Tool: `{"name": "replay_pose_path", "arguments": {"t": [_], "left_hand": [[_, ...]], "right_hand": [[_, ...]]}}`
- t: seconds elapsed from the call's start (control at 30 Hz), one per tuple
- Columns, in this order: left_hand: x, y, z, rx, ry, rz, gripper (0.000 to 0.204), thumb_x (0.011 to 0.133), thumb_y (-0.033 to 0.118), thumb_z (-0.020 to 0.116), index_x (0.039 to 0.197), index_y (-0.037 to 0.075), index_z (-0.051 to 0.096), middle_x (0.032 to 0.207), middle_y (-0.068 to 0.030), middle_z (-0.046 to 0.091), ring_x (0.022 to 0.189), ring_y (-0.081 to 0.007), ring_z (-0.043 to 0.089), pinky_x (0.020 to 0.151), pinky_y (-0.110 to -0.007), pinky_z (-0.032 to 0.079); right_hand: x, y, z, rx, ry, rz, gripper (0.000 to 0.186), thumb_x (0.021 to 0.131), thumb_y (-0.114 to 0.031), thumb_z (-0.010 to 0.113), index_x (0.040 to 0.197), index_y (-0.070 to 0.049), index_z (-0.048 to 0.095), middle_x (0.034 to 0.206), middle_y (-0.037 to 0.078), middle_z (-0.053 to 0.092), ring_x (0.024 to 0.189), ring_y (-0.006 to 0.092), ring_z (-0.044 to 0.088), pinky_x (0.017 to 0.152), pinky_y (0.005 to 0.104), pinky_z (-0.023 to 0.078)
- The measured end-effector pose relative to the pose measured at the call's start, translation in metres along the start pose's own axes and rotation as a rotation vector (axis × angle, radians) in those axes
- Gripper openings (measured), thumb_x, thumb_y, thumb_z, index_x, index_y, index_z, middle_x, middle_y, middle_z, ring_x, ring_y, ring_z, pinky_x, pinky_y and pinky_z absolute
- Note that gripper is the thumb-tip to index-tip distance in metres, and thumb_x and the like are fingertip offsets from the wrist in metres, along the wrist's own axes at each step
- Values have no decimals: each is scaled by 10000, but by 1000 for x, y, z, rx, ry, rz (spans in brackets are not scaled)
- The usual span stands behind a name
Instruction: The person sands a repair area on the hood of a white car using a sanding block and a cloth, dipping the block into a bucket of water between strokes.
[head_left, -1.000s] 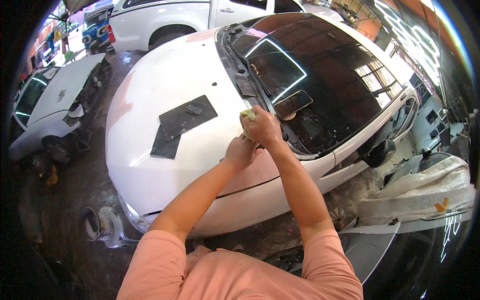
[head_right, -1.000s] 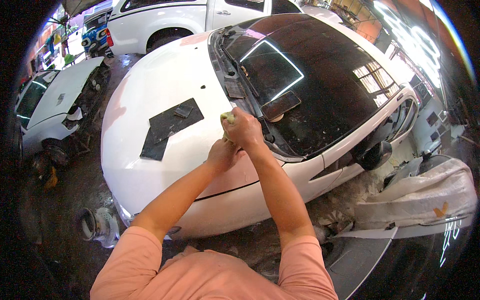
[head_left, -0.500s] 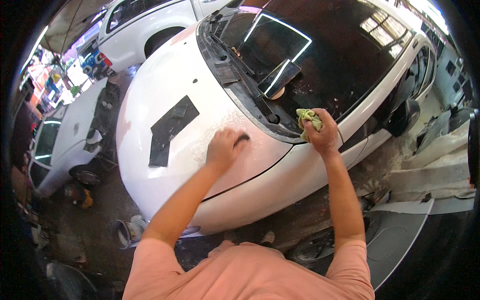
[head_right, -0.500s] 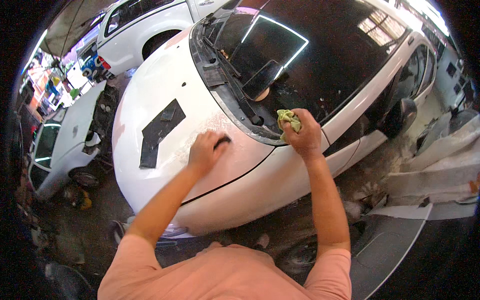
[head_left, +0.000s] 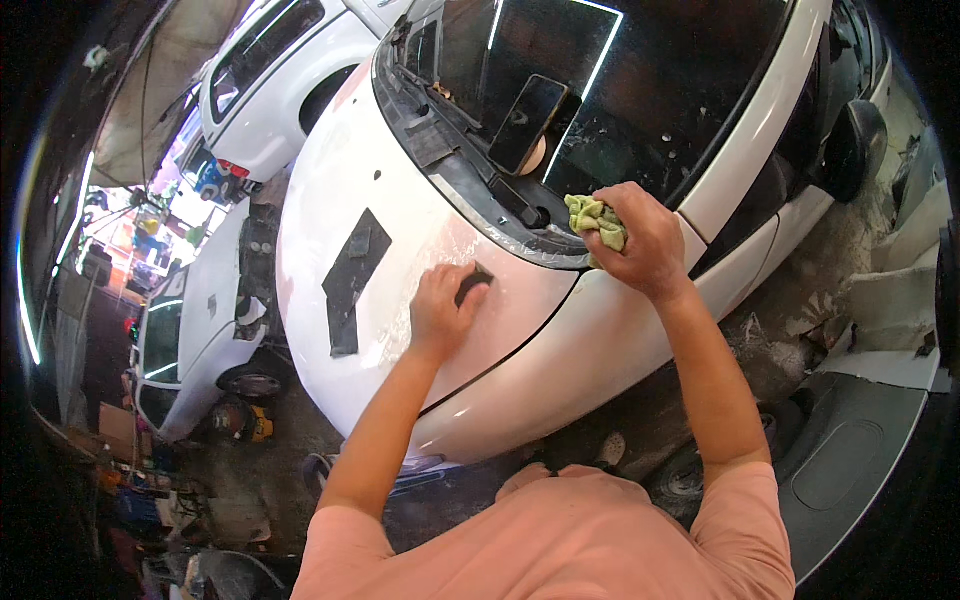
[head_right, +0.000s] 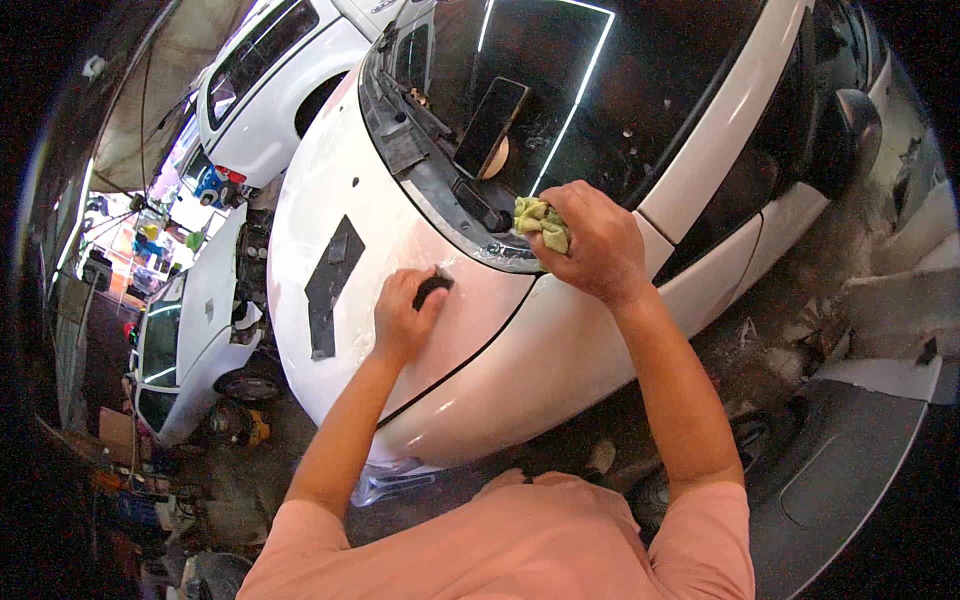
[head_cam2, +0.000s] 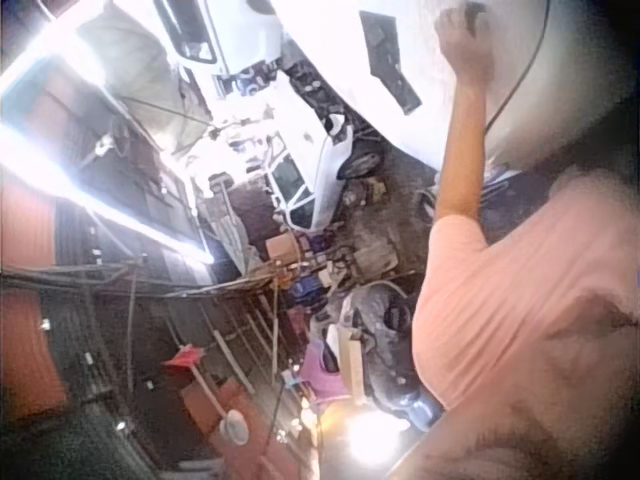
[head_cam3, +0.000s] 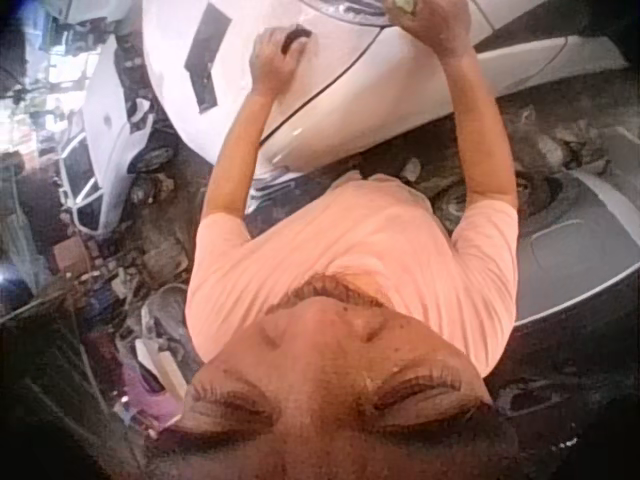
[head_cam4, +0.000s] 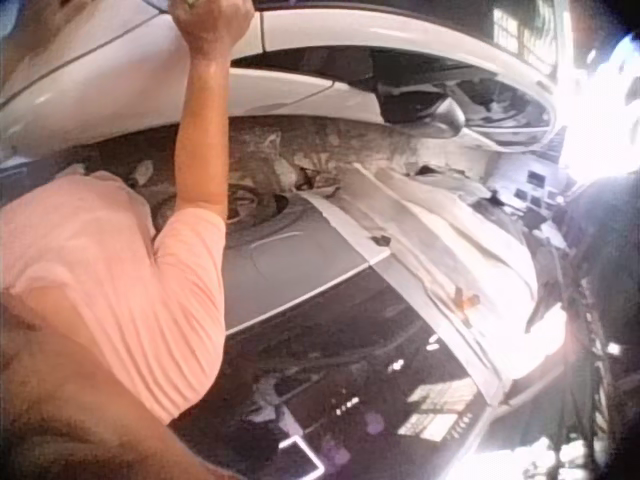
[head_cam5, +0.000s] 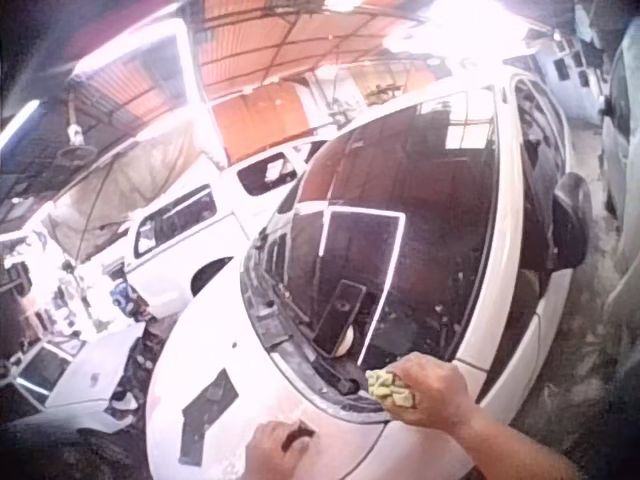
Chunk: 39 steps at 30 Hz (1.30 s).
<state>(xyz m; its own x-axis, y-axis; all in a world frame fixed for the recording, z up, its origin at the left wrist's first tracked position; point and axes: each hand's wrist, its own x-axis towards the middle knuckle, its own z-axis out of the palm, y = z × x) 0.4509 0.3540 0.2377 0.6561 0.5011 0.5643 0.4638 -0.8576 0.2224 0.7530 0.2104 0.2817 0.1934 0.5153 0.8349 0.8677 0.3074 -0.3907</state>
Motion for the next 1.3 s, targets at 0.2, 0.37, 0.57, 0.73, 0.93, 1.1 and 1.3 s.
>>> {"name": "replay_pose_path", "arguments": {"t": [0.2, 0.37, 0.57, 0.73, 0.93, 1.1, 1.3], "left_hand": [[70, -50, 2, 125, -7, -238, 309, 991, 324, 722, 1096, 34, 710, 1056, -168, 682, 1037, -400, 647, 892, -496, 523], [17, 19, 9, -42, 24, 42, 282, 974, 259, 733, 1171, 58, 714, 1052, -163, 678, 1024, -377, 638, 898, -483, 515], [75, -55, 4, 139, 64, -235, 264, 1007, 294, 697, 1115, 54, 710, 1063, -162, 677, 1038, -395, 641, 912, -498, 513], [4, 7, 7, -26, -39, -53, 329, 944, 283, 774, 1195, 75, 725, 1145, -174, 702, 1085, -383, 656, 953, -474, 519], [76, -40, -1, 32, 37, -276, 278, 980, 302, 729, 1088, 45, 730, 1043, -182, 705, 1018, -403, 665, 904, -480, 524], [-14, 13, -1, 17, -25, -89, 330, 938, 283, 777, 1186, 71, 726, 1110, -185, 708, 1033, -396, 659, 920, -487, 534], [64, -60, -5, 103, 58, -219, 342, 995, 351, 706, 1034, 11, 701, 1054, -200, 701, 1038, -407, 650, 903, -490, 515]], "right_hand": [[-2, -8, 16, 52, -30, 11, 393, 763, -203, 870, 1077, -83, 665, 921, 114, 680, 860, 324, 719, 728, 426, 589], [-1, 6, -3, -31, -8, 17, 401, 756, -213, 878, 1067, -77, 663, 915, 110, 666, 856, 312, 714, 734, 418, 595], [-3, -10, 17, 28, -32, 16, 391, 767, -223, 871, 1068, -83, 665, 918, 103, 672, 859, 308, 717, 726, 414, 595], [-1, 4, 2, -43, -3, 24, 400, 760, -231, 878, 1065, -85, 664, 929, 101, 673, 856, 311, 714, 728, 418, 592], [2, -8, 11, 20, -26, 24, 406, 751, -217, 877, 1063, -91, 648, 902, 100, 656, 861, 319, 709, 729, 427, 586], [-2, 3, 3, -16, 7, 8, 389, 750, -212, 871, 1047, -86, 653, 908, 104, 660, 851, 320, 705, 720, 425, 583], [0, -10, 16, 29, -9, 14, 402, 757, -216, 872, 1070, -91, 653, 912, 103, 663, 859, 320, 709, 723, 421, 587]]}}
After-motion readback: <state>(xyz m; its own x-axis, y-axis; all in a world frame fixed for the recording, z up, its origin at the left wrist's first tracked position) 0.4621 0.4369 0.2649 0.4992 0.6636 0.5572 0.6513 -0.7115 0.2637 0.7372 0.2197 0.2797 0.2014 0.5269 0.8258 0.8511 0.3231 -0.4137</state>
